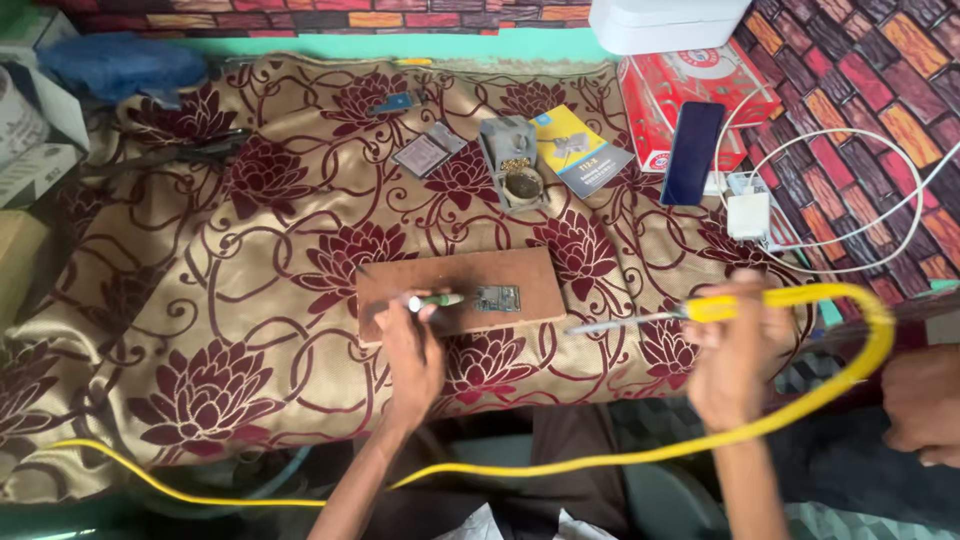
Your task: The person sits on the floor and solders a small circuit board using a soldering iron and solder wire. They repeatedly apply heat and solder to the board's components while holding the board steady with their other hand.
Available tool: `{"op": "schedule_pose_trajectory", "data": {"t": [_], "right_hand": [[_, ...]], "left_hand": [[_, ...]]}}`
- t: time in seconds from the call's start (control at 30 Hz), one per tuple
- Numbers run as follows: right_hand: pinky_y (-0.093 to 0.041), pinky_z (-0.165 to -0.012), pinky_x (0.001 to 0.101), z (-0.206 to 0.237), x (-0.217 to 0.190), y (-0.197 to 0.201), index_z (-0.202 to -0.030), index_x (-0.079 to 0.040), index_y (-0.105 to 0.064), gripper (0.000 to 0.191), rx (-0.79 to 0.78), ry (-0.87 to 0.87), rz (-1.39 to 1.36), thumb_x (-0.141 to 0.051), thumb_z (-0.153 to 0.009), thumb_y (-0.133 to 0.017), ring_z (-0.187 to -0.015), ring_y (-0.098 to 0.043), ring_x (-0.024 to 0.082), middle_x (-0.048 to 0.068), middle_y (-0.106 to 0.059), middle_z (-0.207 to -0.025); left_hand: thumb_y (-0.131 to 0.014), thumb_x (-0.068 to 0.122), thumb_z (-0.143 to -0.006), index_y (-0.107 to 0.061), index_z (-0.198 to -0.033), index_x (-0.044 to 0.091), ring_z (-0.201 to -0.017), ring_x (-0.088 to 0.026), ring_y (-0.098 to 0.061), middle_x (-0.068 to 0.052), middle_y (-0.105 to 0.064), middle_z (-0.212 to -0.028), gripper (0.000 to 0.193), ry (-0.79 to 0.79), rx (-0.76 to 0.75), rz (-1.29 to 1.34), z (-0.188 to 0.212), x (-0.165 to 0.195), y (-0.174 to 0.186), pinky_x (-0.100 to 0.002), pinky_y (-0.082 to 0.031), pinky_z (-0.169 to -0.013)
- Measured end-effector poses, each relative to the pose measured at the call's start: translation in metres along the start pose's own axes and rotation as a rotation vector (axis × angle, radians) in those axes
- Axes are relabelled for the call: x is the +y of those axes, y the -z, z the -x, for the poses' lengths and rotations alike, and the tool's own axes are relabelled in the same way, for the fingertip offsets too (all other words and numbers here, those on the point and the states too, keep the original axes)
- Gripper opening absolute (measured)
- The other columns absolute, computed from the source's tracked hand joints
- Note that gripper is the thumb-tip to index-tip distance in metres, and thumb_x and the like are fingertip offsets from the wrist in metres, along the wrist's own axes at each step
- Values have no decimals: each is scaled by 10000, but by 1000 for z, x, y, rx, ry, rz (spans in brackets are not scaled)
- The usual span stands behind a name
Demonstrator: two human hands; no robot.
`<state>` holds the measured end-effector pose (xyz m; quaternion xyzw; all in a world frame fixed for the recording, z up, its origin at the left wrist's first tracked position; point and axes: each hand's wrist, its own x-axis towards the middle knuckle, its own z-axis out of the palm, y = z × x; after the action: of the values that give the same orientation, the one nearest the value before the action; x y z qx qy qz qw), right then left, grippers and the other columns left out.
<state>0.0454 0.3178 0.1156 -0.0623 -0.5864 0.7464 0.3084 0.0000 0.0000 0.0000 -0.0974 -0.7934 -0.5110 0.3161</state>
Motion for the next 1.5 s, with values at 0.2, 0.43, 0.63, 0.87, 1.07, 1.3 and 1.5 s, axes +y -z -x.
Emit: {"op": "schedule_pose_trajectory", "data": {"t": [0.2, 0.43, 0.63, 0.87, 1.07, 1.3, 1.5], "right_hand": [[-429, -500, 238, -13, 69, -18, -1132, -52, -537, 248, -49, 108, -185, -299, -1134, -508, -582, -549, 102, 47, -585, -788], [-495, -602, 211, -58, 116, -48, -1353, 14, -496, 323, -222, 176, 201, -166, -1086, -519, -747, -645, 117, 107, -667, -946], [-498, -608, 211, -85, 139, -72, -1352, 8, -505, 304, -420, 206, 98, -165, -1103, -517, -743, -632, 116, 110, -654, -971], [-481, -617, 203, -90, 145, -83, -1327, -14, -530, 313, -448, 160, 117, -248, -1121, -502, -755, -632, 100, 83, -648, -960], [-468, -645, 193, -90, 145, -86, -1316, -21, -562, 309, -492, 160, 203, -248, -1110, -526, -784, -611, 91, 61, -651, -974], [-476, -617, 202, -93, 142, -88, -1300, -26, -560, 295, -417, 139, 194, -255, -1118, -520, -758, -617, 97, 59, -635, -918], [-480, -565, 248, -62, 139, -68, -1324, -57, -523, 284, -246, -69, -149, -239, -1107, -532, -686, -597, 126, 68, -618, -882]], "left_hand": [[-466, -87, -877, -566, -1178, -21, -929, -342, -503, -204, -655, -1052, 324, -55, 17, 35, 0, 9, 4, -438, -359, -841], [-494, -89, -871, -609, -1108, 23, -882, -299, -496, -156, -601, -975, 287, 17, 9, -66, 2, 6, -4, -415, -326, -817], [-488, -69, -897, -557, -1133, -9, -897, -320, -490, -192, -554, -999, 254, -29, 60, -103, 6, -4, -9, -439, -328, -828], [-469, -33, -965, -535, -1138, -10, -907, -315, -524, -165, -653, -1069, 187, -59, 86, -32, 0, 5, -3, -439, -356, -818], [-500, 13, -980, -565, -1111, 21, -884, -292, -516, -132, -700, -1047, 146, -32, 72, -112, -5, 9, -2, -423, -310, -830], [-487, 19, -1010, -633, -1145, 46, -828, -277, -456, -118, -593, -943, 201, -8, 48, -168, -2, -6, -11, -408, -292, -795], [-503, 4, -990, -568, -1192, 0, -1089, -411, -490, -234, -544, -1138, 212, -218, 156, -202, 10, -12, -8, -521, -373, -963]]}}
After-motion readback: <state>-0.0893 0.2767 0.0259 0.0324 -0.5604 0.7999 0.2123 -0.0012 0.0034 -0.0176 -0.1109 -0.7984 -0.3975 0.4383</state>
